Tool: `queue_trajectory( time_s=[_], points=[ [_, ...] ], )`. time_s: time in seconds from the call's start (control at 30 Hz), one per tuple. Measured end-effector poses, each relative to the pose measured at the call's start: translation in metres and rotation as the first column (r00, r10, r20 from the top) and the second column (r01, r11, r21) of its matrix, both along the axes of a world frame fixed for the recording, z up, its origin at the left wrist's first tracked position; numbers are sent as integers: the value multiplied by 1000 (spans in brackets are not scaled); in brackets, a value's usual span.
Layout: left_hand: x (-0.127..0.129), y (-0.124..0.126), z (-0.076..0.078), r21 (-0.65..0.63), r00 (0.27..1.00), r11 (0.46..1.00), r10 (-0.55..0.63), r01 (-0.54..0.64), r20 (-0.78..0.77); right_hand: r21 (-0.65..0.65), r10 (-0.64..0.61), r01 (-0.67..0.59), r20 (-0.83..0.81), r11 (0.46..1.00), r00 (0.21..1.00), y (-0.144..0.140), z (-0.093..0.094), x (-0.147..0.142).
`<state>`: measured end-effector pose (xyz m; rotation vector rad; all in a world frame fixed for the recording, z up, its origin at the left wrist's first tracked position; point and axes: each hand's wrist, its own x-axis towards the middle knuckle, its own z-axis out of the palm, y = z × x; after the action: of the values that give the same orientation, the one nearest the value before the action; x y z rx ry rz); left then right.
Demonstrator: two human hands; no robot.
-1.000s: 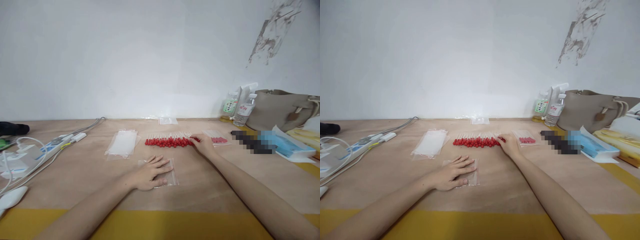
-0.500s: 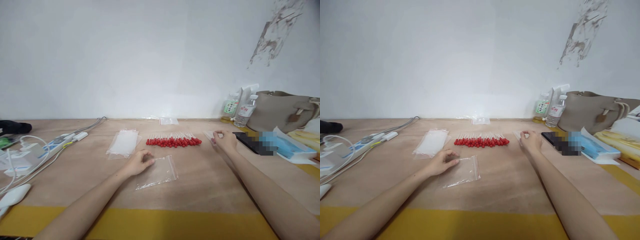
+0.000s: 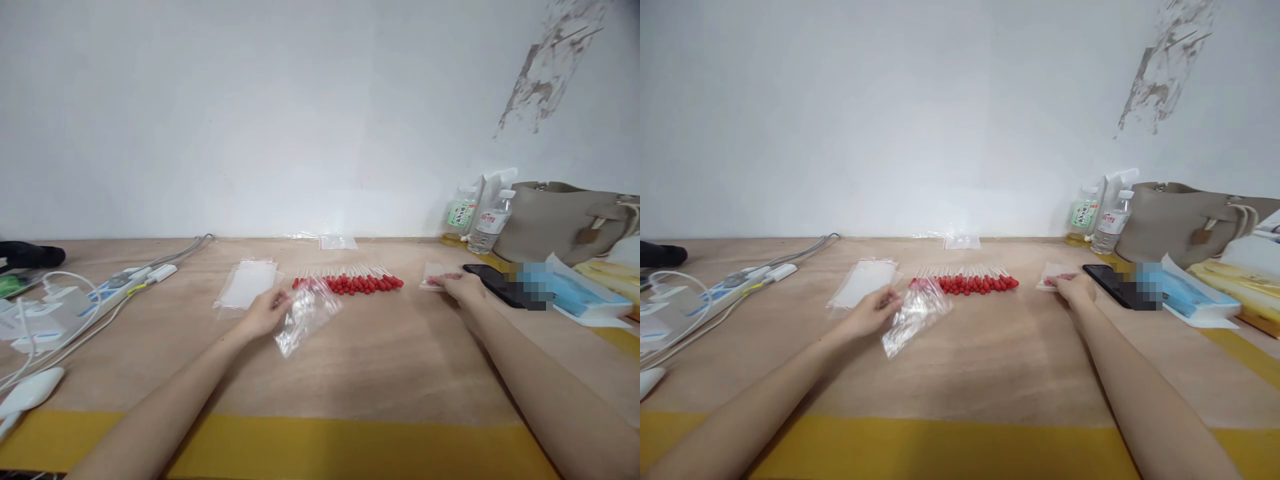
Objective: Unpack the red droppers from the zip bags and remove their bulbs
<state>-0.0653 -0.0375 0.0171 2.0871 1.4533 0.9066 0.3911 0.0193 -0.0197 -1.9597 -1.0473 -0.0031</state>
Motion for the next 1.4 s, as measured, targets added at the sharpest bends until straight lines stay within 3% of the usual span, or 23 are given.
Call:
queue_trajectory(
  time_s=[0.07, 0.1, 0.17, 0.23, 0.3, 0.37, 0.43, 0.47, 0.53, 0.6, 0.67, 0.73, 0.8, 0.87, 0.93, 1.03, 1.13, 1.4],
  points=[
    [-16, 12, 3, 86, 981, 980, 169, -177, 92, 93, -45, 56, -118, 994, 992, -1, 6, -8],
    [-26, 18, 5, 119, 962, 959, 241, -256, 129, 203, -5, 42, -181, 978, 983, -2, 11, -16],
    [-46, 28, 8, 166, 914, 902, 376, -399, 154, 478, 239, -79, -283, 875, 929, -5, 21, -38],
    [-64, 36, 10, 198, 871, 849, 486, -491, 75, 596, 575, -297, -351, 746, 739, -15, 29, -68],
    [-76, 41, 9, 211, 807, 807, 580, -552, -109, 583, 783, -523, -430, 621, 450, -30, 34, -102],
    [-82, 44, 5, 204, 739, 785, 620, -585, -263, 517, 839, -713, -512, 474, 186, -48, 33, -134],
    [-84, 46, 0, 182, 708, 781, 621, -598, -336, 412, 826, -872, -563, 264, -16, -66, 30, -160],
    [-84, 46, -2, 172, 703, 781, 618, -600, -352, 379, 804, -906, -590, 190, -78, -73, 27, -170],
    [-83, 46, -5, 158, 689, 779, 614, -606, -386, 335, 743, -935, -655, 120, -140, -84, 23, -184],
    [-80, 44, -5, 201, 651, 757, 643, -622, -404, 297, 705, -941, -702, 161, -101, -88, 19, -191],
    [-73, 38, -3, 346, 583, 697, 716, -628, -384, 263, 675, -926, -738, 269, -13, -89, 17, -195],
    [-61, 30, 1, 522, 562, 640, 761, -565, -325, 235, 623, -894, -780, 382, 61, -90, 18, -196],
    [-41, 18, 6, 607, 676, 678, 676, -416, -293, 206, 563, -868, -820, 452, 99, -90, 20, -197],
    [-15, 2, 9, 598, 848, 776, 444, -202, -290, 174, 526, -858, -841, 484, 126, -91, 23, -197],
    [13, -15, 8, 476, 949, 874, 63, 97, -309, 156, 512, -854, -847, 497, 143, -92, 24, -198],
    [47, -36, 4, 288, 920, 889, -279, 356, -276, 171, 513, -845, -847, 507, 137, -92, 23, -199],
    [62, -43, -2, 238, 896, 872, -376, 429, -236, 199, 533, -847, -838, 492, 113, -90, 21, -201],
    [59, -34, -10, 331, 856, 798, -411, 504, -314, 264, 617, -884, -786, 386, 34, -88, 14, -210]
  ],
)
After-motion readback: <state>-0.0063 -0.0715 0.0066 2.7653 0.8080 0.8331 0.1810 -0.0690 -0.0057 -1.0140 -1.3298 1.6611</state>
